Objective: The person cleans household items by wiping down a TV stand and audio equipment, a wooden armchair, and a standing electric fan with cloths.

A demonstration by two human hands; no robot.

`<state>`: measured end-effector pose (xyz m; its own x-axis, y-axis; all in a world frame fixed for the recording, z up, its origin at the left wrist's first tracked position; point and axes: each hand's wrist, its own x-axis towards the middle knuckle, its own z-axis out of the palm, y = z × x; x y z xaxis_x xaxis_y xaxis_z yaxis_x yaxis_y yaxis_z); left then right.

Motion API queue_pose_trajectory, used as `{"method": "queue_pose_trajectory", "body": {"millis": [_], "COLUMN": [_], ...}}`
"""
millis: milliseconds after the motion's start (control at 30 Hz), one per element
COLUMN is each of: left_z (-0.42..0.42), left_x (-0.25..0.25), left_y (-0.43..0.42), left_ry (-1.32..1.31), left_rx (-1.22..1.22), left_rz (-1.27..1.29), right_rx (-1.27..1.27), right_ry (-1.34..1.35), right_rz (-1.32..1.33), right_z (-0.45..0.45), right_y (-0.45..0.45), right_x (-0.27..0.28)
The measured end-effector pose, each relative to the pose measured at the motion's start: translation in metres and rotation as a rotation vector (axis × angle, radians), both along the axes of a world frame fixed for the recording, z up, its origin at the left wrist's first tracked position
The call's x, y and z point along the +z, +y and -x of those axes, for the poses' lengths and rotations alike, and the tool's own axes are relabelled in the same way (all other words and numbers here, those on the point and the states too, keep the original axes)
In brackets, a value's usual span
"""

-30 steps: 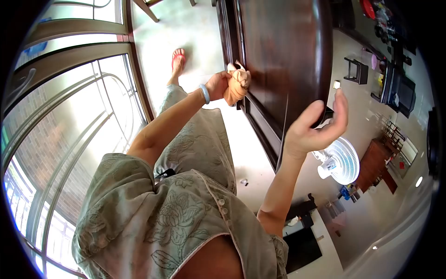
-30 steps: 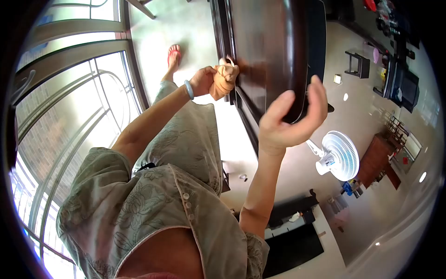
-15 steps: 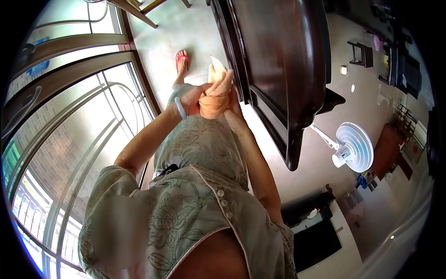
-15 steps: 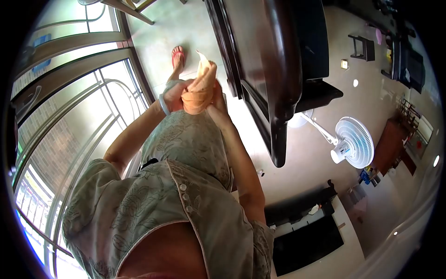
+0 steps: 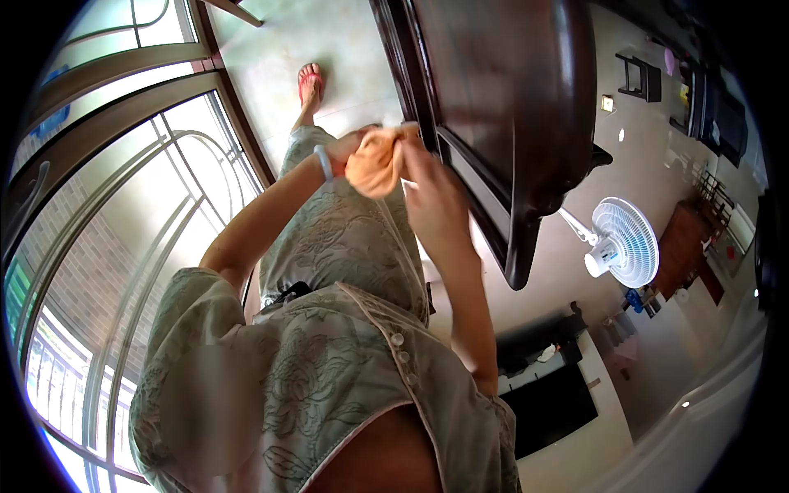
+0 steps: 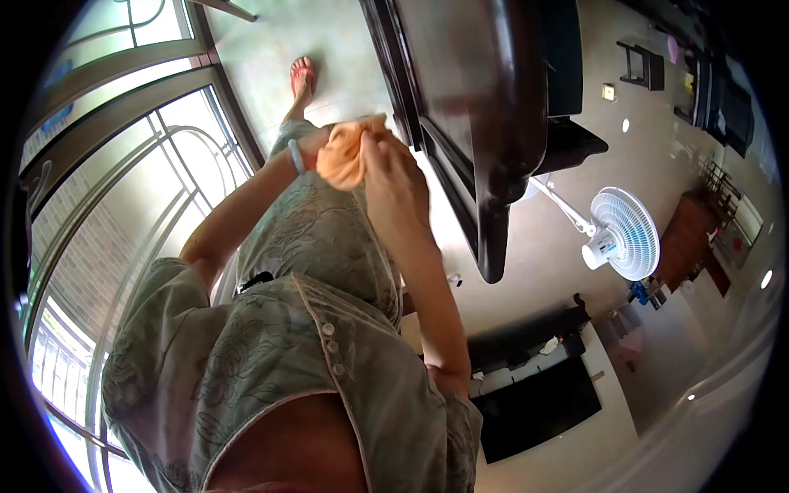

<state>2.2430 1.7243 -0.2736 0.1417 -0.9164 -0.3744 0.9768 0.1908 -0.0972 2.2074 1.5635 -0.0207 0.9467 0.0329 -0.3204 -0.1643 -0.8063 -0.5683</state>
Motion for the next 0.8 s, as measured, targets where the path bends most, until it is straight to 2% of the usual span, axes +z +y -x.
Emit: {"method": "queue_pose_trajectory", "body": {"millis": [33,67,133,167,200,233,267,333,433,467,600,633,700,767,800], "left_z": [0.001,-0.004,-0.002,0.001,0.003,0.007,0.012,0.021,0.04,0.048,0.117,0.143,0.212,0.21,0.199], "left_x": [-0.011,-0.013,-0.048,-0.055,-0.059,-0.061,-0.059,-0.044,-0.017,-0.027,-0.093,-0.125,-0.196,-0.153,-0.129], "left_y": [-0.006,-0.017,-0.044,-0.062,-0.084,-0.106,-0.124,-0.156,-0.187,-0.196,-0.217,-0.218,-0.223,-0.184,-0.172], "left_ry": [0.048,0.158,0.129,0.144,0.117,0.09,0.105,-0.669,-1.864,-1.971,-2.215,-2.296,-2.594,-3.615,-4.164], "left_rx": [0.056,0.038,0.104,0.158,0.163,0.164,0.167,-0.299,-1.092,-1.135,-1.104,-1.057,-0.788,-0.657,-0.47], "left_rz": [0.074,-0.179,-0.342,-0.416,-0.602,-0.787,-0.785,-1.063,-1.218,-1.2,-1.18,-1.237,-1.582,-1.526,-1.313], "right_rx": [-0.127,-0.18,-0.199,-0.19,-0.188,-0.24,-0.294,-0.405,-0.466,-0.418,-0.399,-0.385,-0.361,-0.353,-0.355], "right_ry": [-0.043,-0.184,-0.55,-0.598,-0.645,-0.563,-0.482,-0.422,-0.453,-0.472,-0.51,-0.519,-0.526,-0.547,-0.551], "right_rz": [-0.168,-0.083,0.196,0.322,0.451,0.405,0.363,0.165,0.17,0.212,0.178,0.183,0.181,0.137,0.135], "right_z": [-0.005,0.006,0.01,0.003,-0.003,-0.004,-0.006,0.008,0.01,0.009,0.008,0.009,0.009,0.008,0.008], "right_y": [-0.006,-0.02,-0.052,-0.062,-0.073,-0.077,-0.082,-0.095,-0.093,-0.096,-0.098,-0.099,-0.102,-0.103,-0.101], "right_x": [0.026,0.04,0.059,0.066,0.074,0.069,0.063,0.038,0.033,0.034,0.031,0.031,0.03,0.028,0.028]}}
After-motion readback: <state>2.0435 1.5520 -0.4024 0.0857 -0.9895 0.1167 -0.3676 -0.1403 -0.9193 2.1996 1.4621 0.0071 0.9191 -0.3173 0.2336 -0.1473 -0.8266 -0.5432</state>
